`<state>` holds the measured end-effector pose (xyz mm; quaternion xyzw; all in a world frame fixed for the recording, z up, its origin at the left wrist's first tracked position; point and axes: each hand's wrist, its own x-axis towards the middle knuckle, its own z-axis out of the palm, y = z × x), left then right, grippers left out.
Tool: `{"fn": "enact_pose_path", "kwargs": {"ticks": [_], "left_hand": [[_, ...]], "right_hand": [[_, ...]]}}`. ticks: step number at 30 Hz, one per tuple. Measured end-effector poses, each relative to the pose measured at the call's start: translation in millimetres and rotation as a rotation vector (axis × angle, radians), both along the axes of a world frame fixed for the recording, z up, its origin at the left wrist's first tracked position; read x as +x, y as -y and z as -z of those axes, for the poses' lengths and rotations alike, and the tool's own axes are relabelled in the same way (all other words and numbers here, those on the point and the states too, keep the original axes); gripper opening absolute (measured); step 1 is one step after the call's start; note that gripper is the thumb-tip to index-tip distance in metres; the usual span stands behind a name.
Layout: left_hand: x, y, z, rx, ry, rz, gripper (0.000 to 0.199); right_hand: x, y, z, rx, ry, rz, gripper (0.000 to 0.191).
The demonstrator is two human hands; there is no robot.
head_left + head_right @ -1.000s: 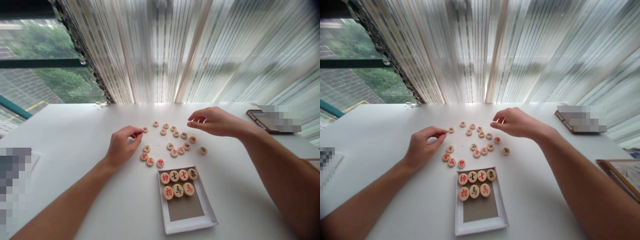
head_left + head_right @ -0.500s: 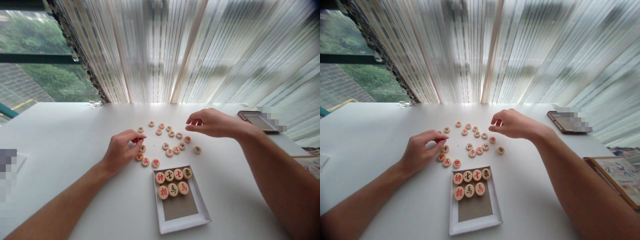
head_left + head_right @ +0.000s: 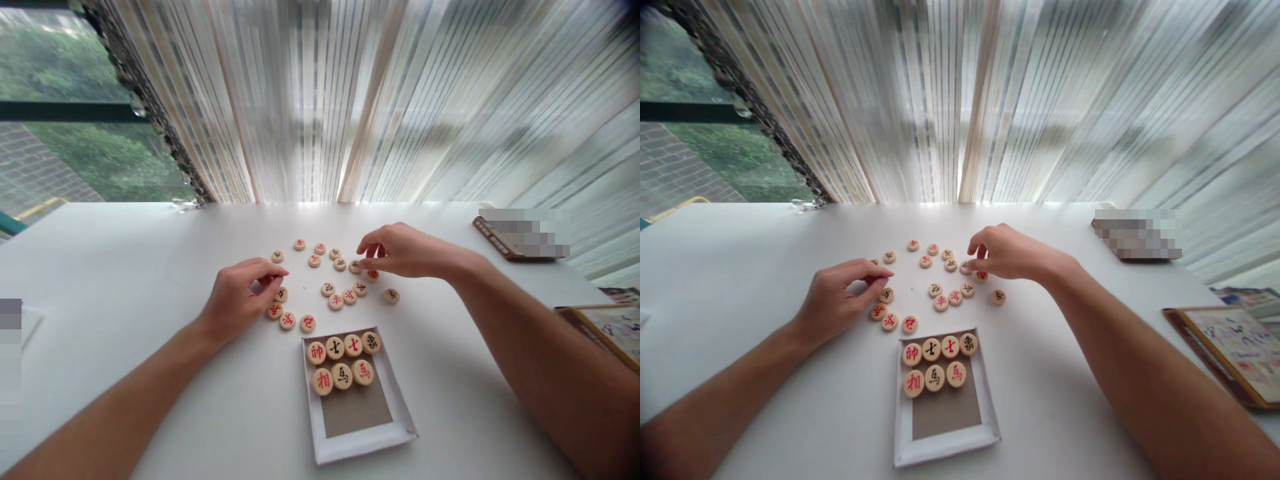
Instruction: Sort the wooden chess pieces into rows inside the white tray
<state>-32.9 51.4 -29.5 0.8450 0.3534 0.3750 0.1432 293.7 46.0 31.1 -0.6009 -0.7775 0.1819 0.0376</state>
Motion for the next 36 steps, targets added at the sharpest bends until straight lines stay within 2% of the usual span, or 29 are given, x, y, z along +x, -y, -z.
{"fn": "enact_pose_path", "kwargs": {"ticks": [13,22,25,28,31,36], "left_hand": [[1,0,-2.2,-0.009,-0.018,-0.017,0.018],[1,1,-3.4,-0.028,-0.013,-0.018,0.019],[2,3,-4.1,-0.029,0.02,-0.026,0.019],[8,10,-7.3,-0.104,0.112,-0.033,0.018],[18,24,-12.8,-0.252,0.229,-0.008,0.018],[37,52,-19.9,-0.639,0.45,0.216,0.028]], "right_hand": [[-10,-1,7.9,-0.002,0.0,-0.028,0.015],[-12,0,10.2,0.068,-0.097,-0.018,0.004],[-15,3,8.0,0.096,-0.296,0.009,0.016],[-23,15,4.0,0.03,-0.696,0.113,0.029],[-36,34,0.3,-0.076,-0.993,0.261,0.042],[-60,75,6.1,-0.193,-1.312,0.391,0.043]]}}
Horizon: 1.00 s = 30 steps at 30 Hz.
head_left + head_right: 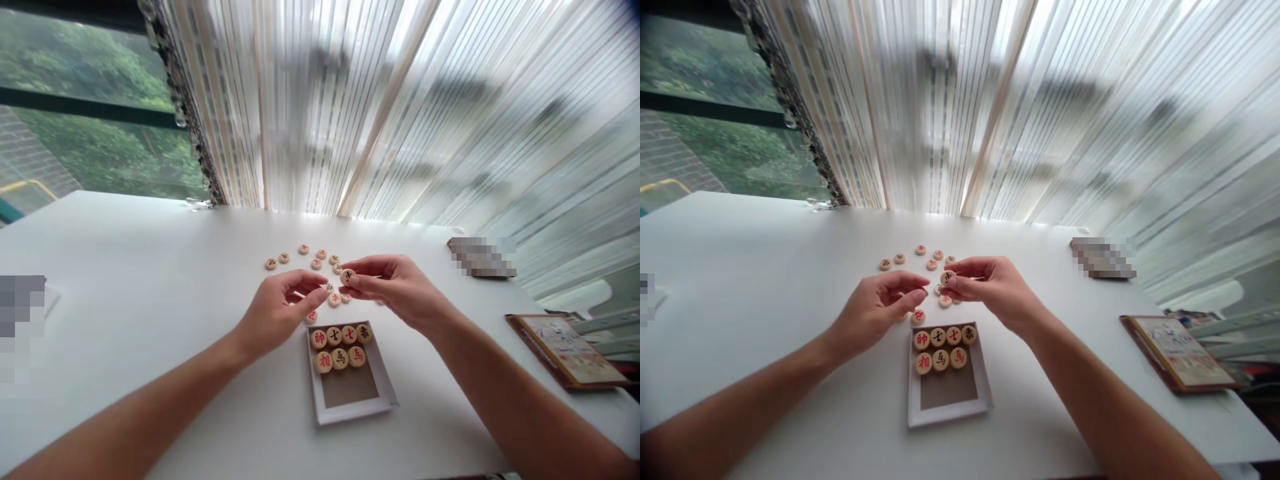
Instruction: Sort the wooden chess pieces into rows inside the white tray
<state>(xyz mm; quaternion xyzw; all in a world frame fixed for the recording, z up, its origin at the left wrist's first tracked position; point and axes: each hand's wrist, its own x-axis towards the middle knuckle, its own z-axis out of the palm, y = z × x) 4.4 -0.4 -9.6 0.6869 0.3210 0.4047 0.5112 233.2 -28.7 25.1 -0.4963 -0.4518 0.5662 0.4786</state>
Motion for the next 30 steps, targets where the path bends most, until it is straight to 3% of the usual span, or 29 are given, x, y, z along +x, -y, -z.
{"fn": "enact_pose_path", "kwargs": {"ticks": [6,12,18,30], "left_hand": [[10,18,2.1,-0.151,0.158,0.121,0.024],[7,22,1.5,0.099,0.074,0.028,0.012],[8,24,-0.3,0.189,0.078,0.022,0.014],[9,29,-7.3,0.152,0.055,-0.002,0.008]], "right_hand": [[-22,29,21.6,0.153,-0.079,0.067,0.034],[-24,42,33.6,0.263,0.012,0.098,0.025],[-22,51,31.8,0.355,0.045,0.121,0.018],[-27,53,24.4,0.437,0.126,0.157,0.012]]}}
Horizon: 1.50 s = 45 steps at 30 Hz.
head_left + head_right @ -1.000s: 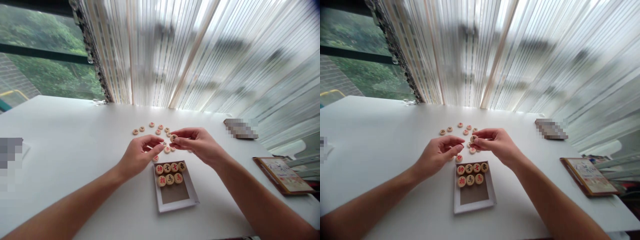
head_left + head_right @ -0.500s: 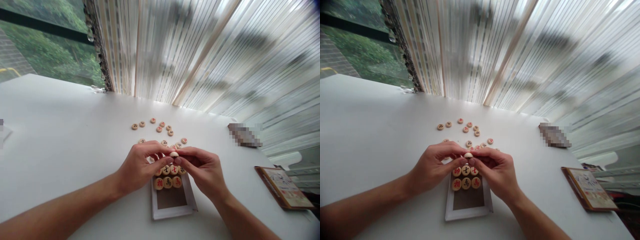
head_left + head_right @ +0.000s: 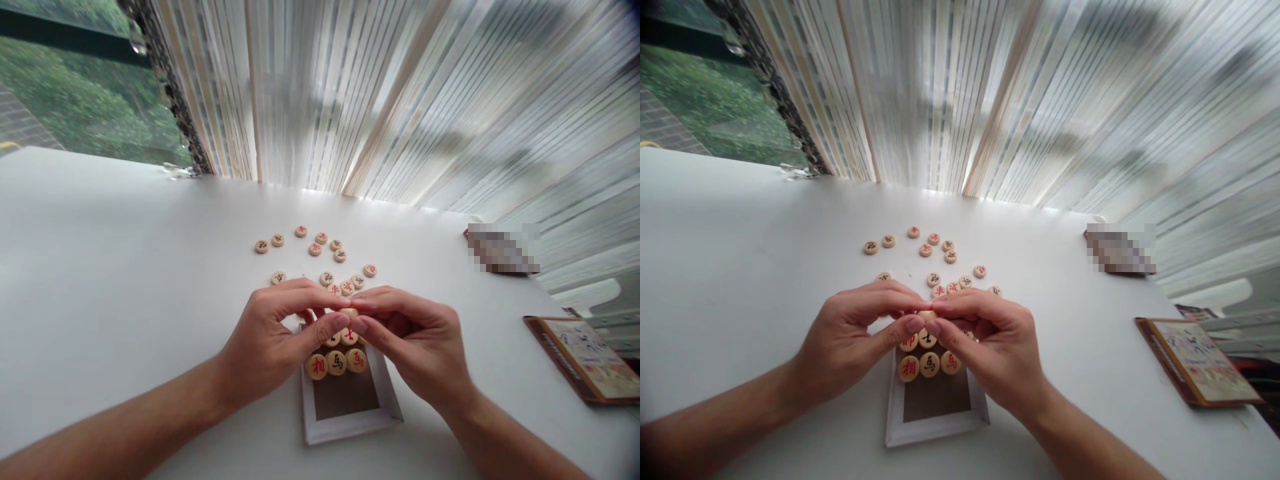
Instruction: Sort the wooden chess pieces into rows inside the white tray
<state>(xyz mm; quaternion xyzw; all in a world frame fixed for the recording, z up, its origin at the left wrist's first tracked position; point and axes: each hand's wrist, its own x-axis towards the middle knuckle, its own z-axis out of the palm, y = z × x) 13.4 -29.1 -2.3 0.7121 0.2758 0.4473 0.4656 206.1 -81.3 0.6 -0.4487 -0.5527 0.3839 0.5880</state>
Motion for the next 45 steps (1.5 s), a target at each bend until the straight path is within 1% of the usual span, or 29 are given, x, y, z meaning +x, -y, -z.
{"fn": "enact_pose_path", "kwargs": {"ticks": [3,8,11,14,16,19,22,25,28,34,36,37,40,45], "left_hand": [[0,1,-1.3,0.004,0.001,0.0,0.009],[0,1,-2.0,-0.011,-0.071,-0.006,0.013],[0,1,0.1,-0.094,-0.051,0.01,0.016],[1,1,4.1,-0.226,0.036,0.052,0.021],[2,1,6.3,-0.284,0.086,0.077,0.025],[2,1,6.7,-0.327,0.106,0.102,0.03],[1,2,4.5,-0.329,0.091,0.093,0.031],[1,3,3.2,-0.263,0.07,0.083,0.03],[0,4,3.4,-0.15,0.032,0.077,0.03],[-2,8,4.1,0.205,-0.066,0.011,0.033],[-2,8,3.8,0.262,-0.078,0.01,0.03],[-3,8,3.5,0.262,-0.078,0.015,0.029],[-2,9,2.4,0.165,-0.058,0.037,0.026],[2,11,2.4,-0.145,0.05,0.087,0.032]], "right_hand": [[0,0,0.0,-0.037,-0.041,-0.009,0.012],[2,-1,1.5,-0.18,-0.146,-0.062,0.011],[3,-2,2.4,-0.235,-0.191,-0.101,0.015],[3,-3,3.3,-0.261,-0.243,-0.131,0.018],[3,-4,3.9,-0.272,-0.267,-0.145,0.019],[5,-4,3.8,-0.292,-0.298,-0.158,0.025],[5,-4,2.0,-0.333,-0.346,-0.165,0.033],[3,-4,-0.8,-0.368,-0.388,-0.184,0.035],[2,-4,-2.7,-0.387,-0.404,-0.195,0.036],[3,-3,-2.6,-0.438,-0.397,-0.208,0.033],[3,-2,-2.5,-0.449,-0.418,-0.222,0.03],[3,-2,-2.4,-0.453,-0.427,-0.227,0.029],[3,-1,-1.7,-0.461,-0.433,-0.223,0.026],[5,0,-0.2,-0.447,-0.404,-0.231,0.021]]}}
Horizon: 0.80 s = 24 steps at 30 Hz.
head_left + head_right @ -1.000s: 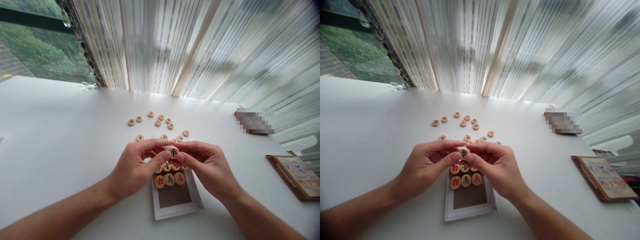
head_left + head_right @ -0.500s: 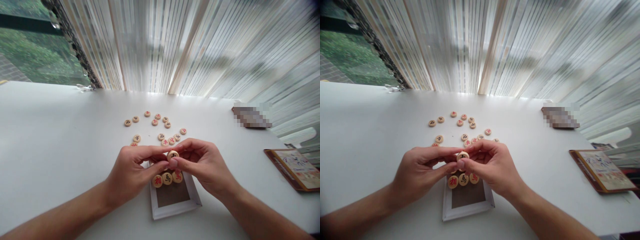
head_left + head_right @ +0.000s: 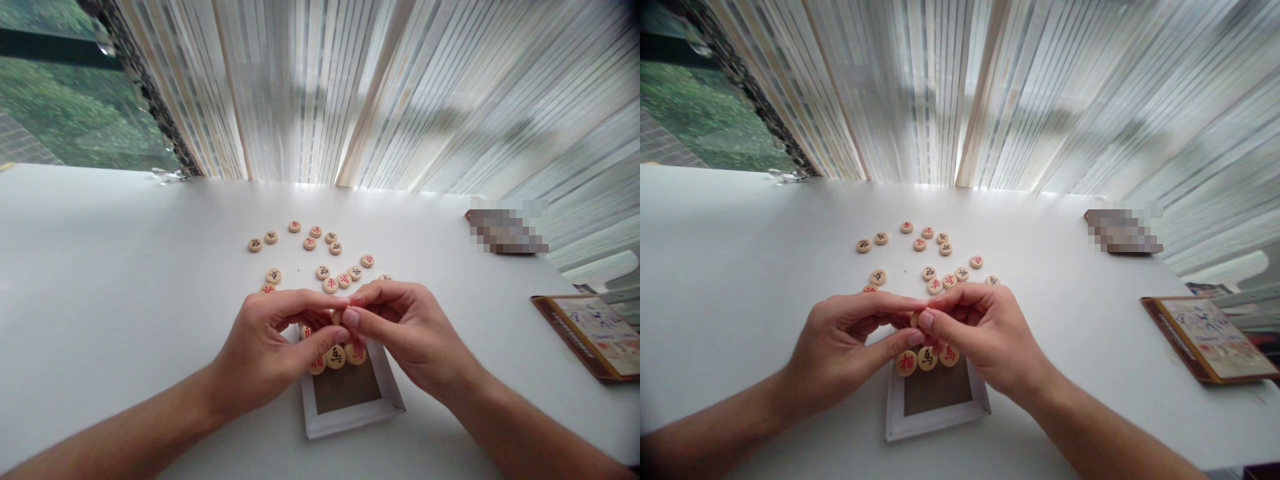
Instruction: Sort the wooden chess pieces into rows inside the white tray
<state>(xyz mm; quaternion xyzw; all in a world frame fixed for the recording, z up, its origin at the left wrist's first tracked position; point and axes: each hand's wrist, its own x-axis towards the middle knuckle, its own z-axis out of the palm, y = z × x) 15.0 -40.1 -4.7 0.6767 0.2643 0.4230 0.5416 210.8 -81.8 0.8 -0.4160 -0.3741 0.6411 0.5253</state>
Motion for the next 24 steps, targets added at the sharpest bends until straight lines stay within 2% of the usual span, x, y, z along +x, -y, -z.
{"fn": "enact_pose_path", "kwargs": {"ticks": [6,16,24], "left_hand": [[0.0,-2.2,0.9,-0.199,0.072,0.028,0.035],[0.2,-5.5,-3.4,-0.305,0.133,0.085,0.028],[1.4,-6.2,-6.9,-0.301,0.184,0.102,0.021]], "right_hand": [[2.6,-0.8,1.7,0.012,0.018,-0.023,0.016],[3.4,0.9,1.1,0.002,-0.019,-0.009,0.029],[1.8,-0.8,-1.0,0.017,-0.004,0.022,0.032]]}}
